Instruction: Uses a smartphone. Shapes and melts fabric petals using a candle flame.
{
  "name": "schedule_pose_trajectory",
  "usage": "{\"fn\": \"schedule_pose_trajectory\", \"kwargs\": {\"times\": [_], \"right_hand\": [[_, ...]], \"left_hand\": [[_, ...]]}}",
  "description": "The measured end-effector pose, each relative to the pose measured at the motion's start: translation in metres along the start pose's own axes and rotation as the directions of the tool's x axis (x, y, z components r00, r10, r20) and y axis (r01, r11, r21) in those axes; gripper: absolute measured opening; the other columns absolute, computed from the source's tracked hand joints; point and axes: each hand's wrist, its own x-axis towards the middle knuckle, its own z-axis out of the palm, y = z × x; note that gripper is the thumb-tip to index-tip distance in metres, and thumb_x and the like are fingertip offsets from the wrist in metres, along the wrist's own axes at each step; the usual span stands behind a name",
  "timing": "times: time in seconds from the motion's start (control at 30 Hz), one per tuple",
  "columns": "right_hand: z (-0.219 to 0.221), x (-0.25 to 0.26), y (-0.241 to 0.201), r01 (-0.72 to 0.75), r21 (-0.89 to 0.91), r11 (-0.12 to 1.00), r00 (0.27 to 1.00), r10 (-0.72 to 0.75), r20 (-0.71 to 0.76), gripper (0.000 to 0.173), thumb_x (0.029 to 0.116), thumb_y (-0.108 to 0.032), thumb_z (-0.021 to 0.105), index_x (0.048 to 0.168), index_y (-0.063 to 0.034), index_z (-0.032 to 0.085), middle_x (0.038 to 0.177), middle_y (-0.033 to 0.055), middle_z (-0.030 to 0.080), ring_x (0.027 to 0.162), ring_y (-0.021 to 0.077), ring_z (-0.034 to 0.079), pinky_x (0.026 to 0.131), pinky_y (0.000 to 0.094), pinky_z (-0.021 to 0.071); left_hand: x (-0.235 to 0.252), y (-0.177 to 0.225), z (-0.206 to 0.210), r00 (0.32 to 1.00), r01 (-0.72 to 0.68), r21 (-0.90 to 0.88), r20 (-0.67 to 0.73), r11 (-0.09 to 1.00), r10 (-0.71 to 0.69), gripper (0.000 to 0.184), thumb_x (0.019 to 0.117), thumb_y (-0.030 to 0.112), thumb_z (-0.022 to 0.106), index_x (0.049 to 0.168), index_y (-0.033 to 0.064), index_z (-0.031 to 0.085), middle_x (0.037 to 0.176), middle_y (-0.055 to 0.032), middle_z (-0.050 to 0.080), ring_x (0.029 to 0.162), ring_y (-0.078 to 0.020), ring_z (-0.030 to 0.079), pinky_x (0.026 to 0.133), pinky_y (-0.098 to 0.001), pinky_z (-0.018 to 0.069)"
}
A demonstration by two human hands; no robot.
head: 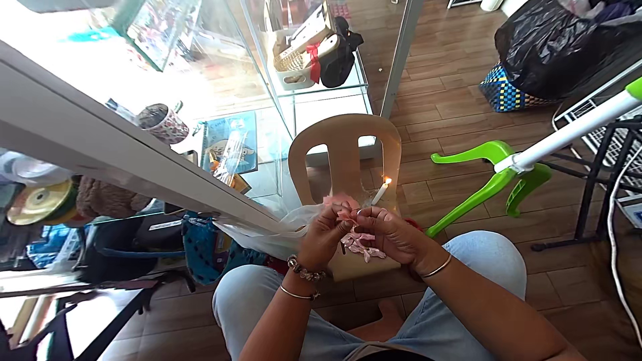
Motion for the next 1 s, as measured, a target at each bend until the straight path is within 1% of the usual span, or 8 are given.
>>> {"fn": "schedule_pose_trajectory", "kwargs": {"times": [0.13, 0.23, 0.33, 0.57, 0.67, 0.73, 0.87, 1.0], "right_hand": [[-0.009, -0.003, -0.005, 0.39, -0.223, 0.893, 0.913, -0.406, -0.028, 0.016, 0.1037, -0.015, 0.052, 0.111, -0.0057, 0.063, 0.109, 0.0051, 0.069, 0.098, 0.012, 0.065, 0.088, 0.03, 0.0537], [-0.013, -0.005, -0.001, 0.546, -0.389, 0.742, 0.813, -0.581, 0.031, 0.02, 0.0942, -0.014, 0.068, 0.111, -0.0042, 0.07, 0.105, 0.0038, 0.072, 0.096, 0.0101, 0.068, 0.085, 0.0275, 0.0573], [-0.017, -0.005, 0.005, 0.568, -0.462, 0.681, 0.778, -0.627, 0.033, 0.02, 0.0909, -0.013, 0.074, 0.108, -0.0025, 0.073, 0.1, 0.0035, 0.074, 0.094, 0.0083, 0.069, 0.086, 0.0255, 0.0575], [-0.025, -0.01, 0.002, 0.555, -0.422, 0.717, 0.787, -0.617, -0.014, 0.007, 0.0939, -0.007, 0.07, 0.099, -0.003, 0.072, 0.092, 0.0011, 0.072, 0.079, 0.0044, 0.066, 0.074, 0.0198, 0.0566], [-0.032, -0.01, 0.0, 0.555, -0.559, 0.616, 0.748, -0.664, 0.012, 0.008, 0.0955, -0.012, 0.067, 0.099, -0.005, 0.07, 0.091, 0.0001, 0.069, 0.082, 0.0036, 0.065, 0.076, 0.0199, 0.0557], [-0.038, -0.011, 0.0, 0.551, -0.681, 0.482, 0.705, -0.706, 0.07, 0.011, 0.0958, -0.015, 0.065, 0.099, -0.0056, 0.071, 0.097, 0.0015, 0.069, 0.093, 0.0062, 0.065, 0.084, 0.0243, 0.0546], [-0.046, -0.012, 0.001, 0.525, -0.809, 0.264, 0.659, -0.728, 0.19, 0.016, 0.0965, -0.019, 0.064, 0.098, -0.0057, 0.073, 0.1, 0.0046, 0.071, 0.099, 0.0154, 0.064, 0.088, 0.0356, 0.052], [-0.049, -0.014, 0.001, 0.485, -0.854, 0.19, 0.685, -0.69, 0.235, 0.019, 0.0983, -0.023, 0.063, 0.099, -0.007, 0.073, 0.102, 0.0048, 0.071, 0.103, 0.0196, 0.064, 0.09, 0.0428, 0.0505]], "left_hand": [[0.01, -0.006, 0.012, 0.996, -0.025, -0.066, -0.086, 0.997, 0.019, 0.017, 0.0925, 0.005, 0.068, 0.094, 0.0215, 0.07, 0.106, 0.0071, 0.069, 0.101, -0.0051, 0.064, 0.087, -0.0259, 0.0554], [0.016, -0.01, 0.02, 0.995, -0.028, -0.107, -0.099, 0.994, 0.018, 0.017, 0.0923, 0.003, 0.068, 0.094, 0.0198, 0.07, 0.103, 0.0055, 0.068, 0.099, -0.0066, 0.064, 0.088, -0.027, 0.0554], [0.017, -0.014, 0.029, 0.994, -0.017, -0.115, -0.108, 0.993, 0.005, 0.02, 0.0921, -0.001, 0.066, 0.094, 0.0178, 0.07, 0.1, 0.0051, 0.069, 0.097, -0.0068, 0.066, 0.088, -0.0274, 0.0561], [0.019, -0.015, 0.039, 0.995, 0.043, -0.073, -0.082, 0.996, -0.049, 0.017, 0.0936, -0.003, 0.065, 0.1, 0.0119, 0.069, 0.101, 0.0012, 0.071, 0.095, -0.009, 0.068, 0.089, -0.0298, 0.0578], [0.021, -0.01, 0.036, 0.999, 0.036, 0.08, 0.012, 0.996, -0.037, 0.032, 0.0944, 0.001, 0.065, 0.125, 0.0093, 0.06, 0.114, -0.0009, 0.069, 0.1, -0.0099, 0.068, 0.091, -0.0289, 0.0573], [0.022, -0.009, 0.031, 0.997, -0.033, 0.222, 0.074, 0.974, 0.017, 0.046, 0.093, 0.006, 0.068, 0.137, 0.0081, 0.055, 0.122, -0.0037, 0.068, 0.106, -0.0127, 0.067, 0.092, -0.0306, 0.0572], [0.022, -0.009, 0.028, 0.976, -0.211, 0.499, 0.153, 0.84, 0.155, 0.025, 0.0945, 0.013, 0.07, 0.119, 0.0068, 0.069, 0.113, 0.001, 0.072, 0.105, -0.0071, 0.065, 0.096, -0.0304, 0.052], [0.018, -0.009, 0.026, 0.972, -0.234, 0.69, 0.186, 0.685, 0.145, 0.015, 0.0963, 0.02, 0.068, 0.105, 0.0092, 0.074, 0.103, 0.0012, 0.072, 0.103, -0.0078, 0.065, 0.097, -0.0348, 0.0499]]}}
